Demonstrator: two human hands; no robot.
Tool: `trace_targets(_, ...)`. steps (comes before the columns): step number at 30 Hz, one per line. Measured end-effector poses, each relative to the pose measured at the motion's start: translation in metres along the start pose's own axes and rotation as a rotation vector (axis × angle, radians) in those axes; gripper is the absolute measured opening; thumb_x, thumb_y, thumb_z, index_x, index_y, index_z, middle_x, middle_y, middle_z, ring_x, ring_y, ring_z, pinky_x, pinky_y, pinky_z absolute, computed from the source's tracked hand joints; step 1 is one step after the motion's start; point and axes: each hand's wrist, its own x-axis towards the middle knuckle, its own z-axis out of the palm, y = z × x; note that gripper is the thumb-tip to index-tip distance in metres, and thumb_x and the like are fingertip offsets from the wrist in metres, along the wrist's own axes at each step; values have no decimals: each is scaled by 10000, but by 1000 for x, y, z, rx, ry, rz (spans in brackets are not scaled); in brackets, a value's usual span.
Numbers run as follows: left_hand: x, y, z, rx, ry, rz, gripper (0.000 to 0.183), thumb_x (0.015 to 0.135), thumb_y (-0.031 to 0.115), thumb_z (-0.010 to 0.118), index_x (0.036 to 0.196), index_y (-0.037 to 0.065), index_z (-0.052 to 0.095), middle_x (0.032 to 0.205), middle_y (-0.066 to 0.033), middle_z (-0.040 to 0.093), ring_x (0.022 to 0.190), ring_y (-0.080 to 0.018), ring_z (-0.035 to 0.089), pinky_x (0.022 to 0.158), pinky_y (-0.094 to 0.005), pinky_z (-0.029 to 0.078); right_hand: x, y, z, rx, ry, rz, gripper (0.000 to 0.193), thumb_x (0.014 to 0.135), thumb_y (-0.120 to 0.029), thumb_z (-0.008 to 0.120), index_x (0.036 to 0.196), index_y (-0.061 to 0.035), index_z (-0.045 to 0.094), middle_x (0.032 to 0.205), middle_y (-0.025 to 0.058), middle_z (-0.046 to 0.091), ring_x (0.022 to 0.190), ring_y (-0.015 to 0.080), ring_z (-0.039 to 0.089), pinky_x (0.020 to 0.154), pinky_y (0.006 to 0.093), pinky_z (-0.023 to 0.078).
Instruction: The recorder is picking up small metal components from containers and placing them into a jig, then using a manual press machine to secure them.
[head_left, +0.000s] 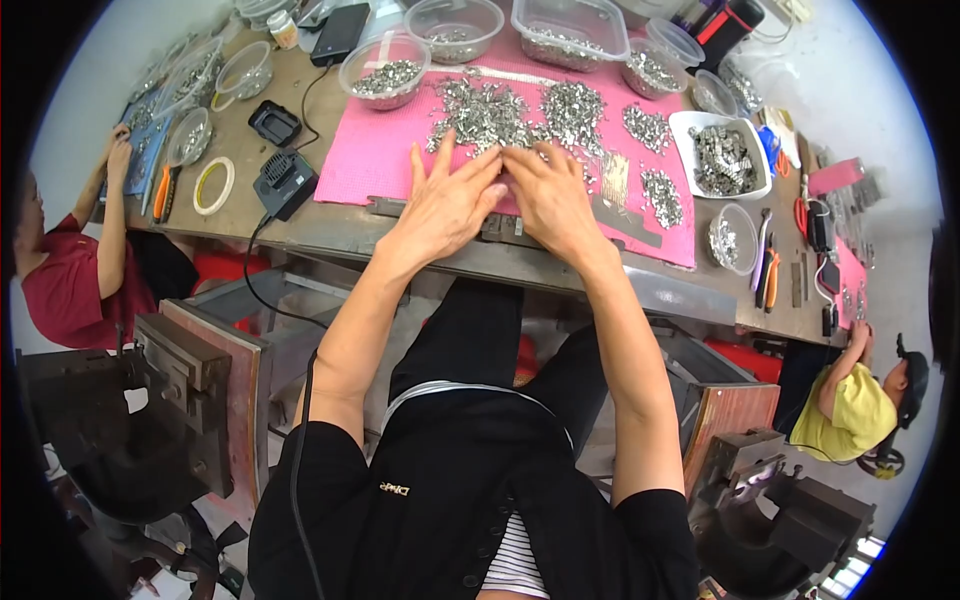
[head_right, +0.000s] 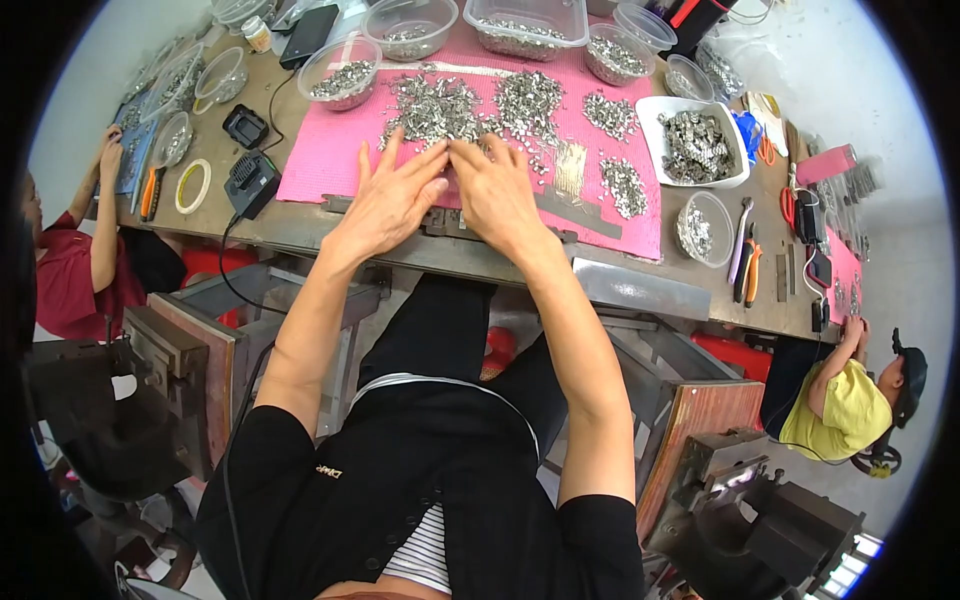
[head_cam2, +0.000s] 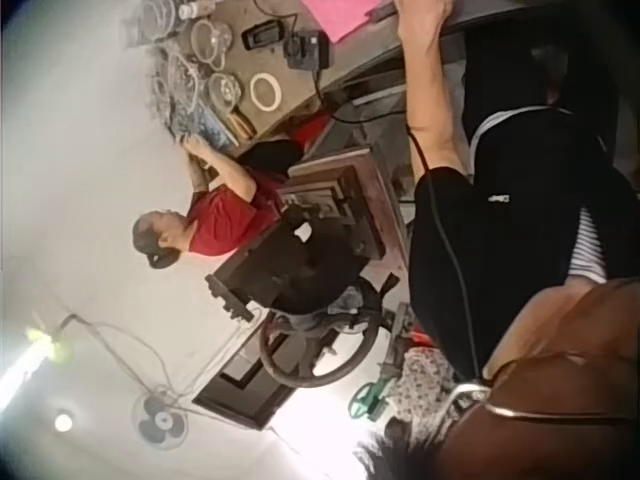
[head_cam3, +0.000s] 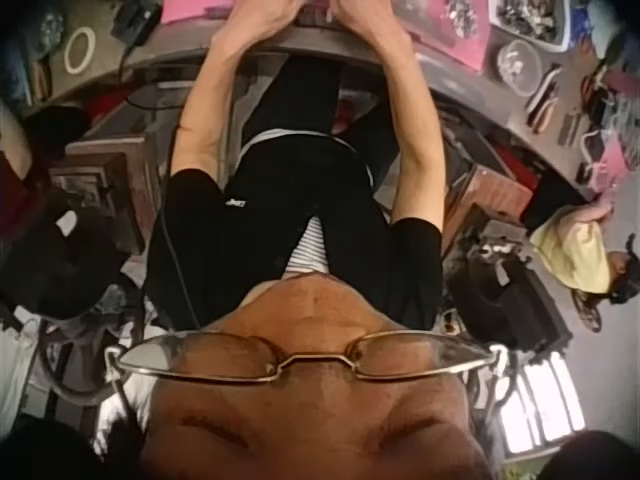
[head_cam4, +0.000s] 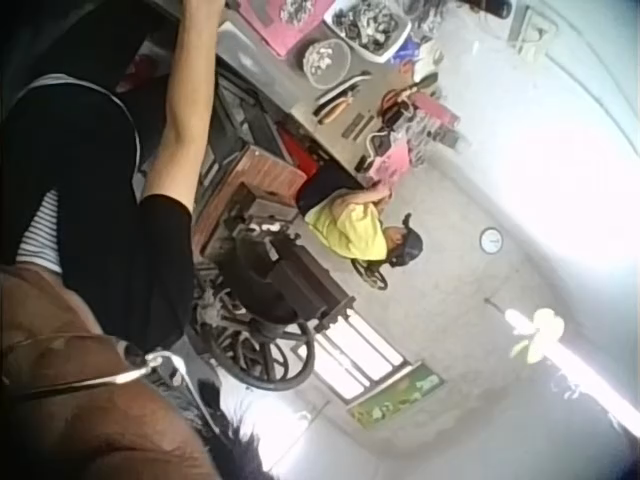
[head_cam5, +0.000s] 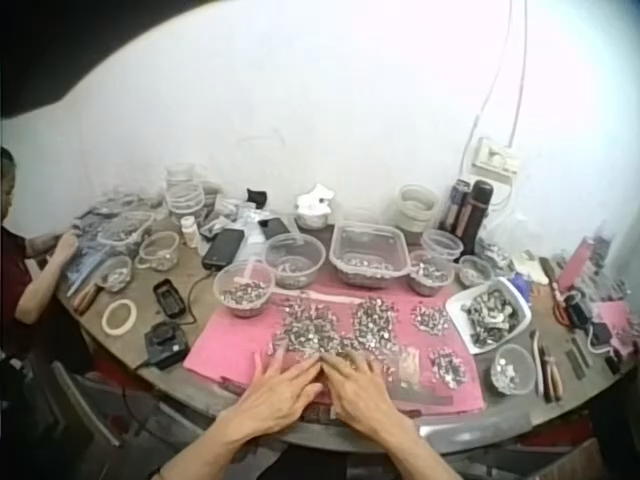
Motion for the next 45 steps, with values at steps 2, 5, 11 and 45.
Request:
trace_targets(2,-7,4,-6,-37,-18,17,484,1087,387,431,1455,101,562,1577,-31,468,1523,-473,196,1167,-744,36,-6,2,1,-15,-33,-38,320,866,-63,621,1175,-14,690,1308,61,651,1253,337,533,1045,490,387)
trace_targets(5,-19,-1,-15,-133,-105,74,461,1075,381,445,1378,89,634,1505,-40,549,1502,-504,217,1151,-766,23,-14,0,-13,91,-106,-69,287,859,-51,633,1133,-34,713,1272,48,673,1257,337,538,1055,493,383)
trace_targets(11,-23,-15,-15,-261,226,-21,243,970,306,662,1118,151,776,1167,-36,741,1306,-350,538,1163,-651,173,-20,5,-33,296,-75,63,190,888,-52,660,1060,-50,741,1125,64,724,1098,271,625,986,435,423)
trace_targets(45,14,-11,7,-86,246,62,51,859,138,712,891,98,707,889,-36,647,950,-259,582,945,-493,346,-1,-5,5,218,54,155,91,824,-88,723,890,-28,705,809,114,610,799,318,611,726,438,470)
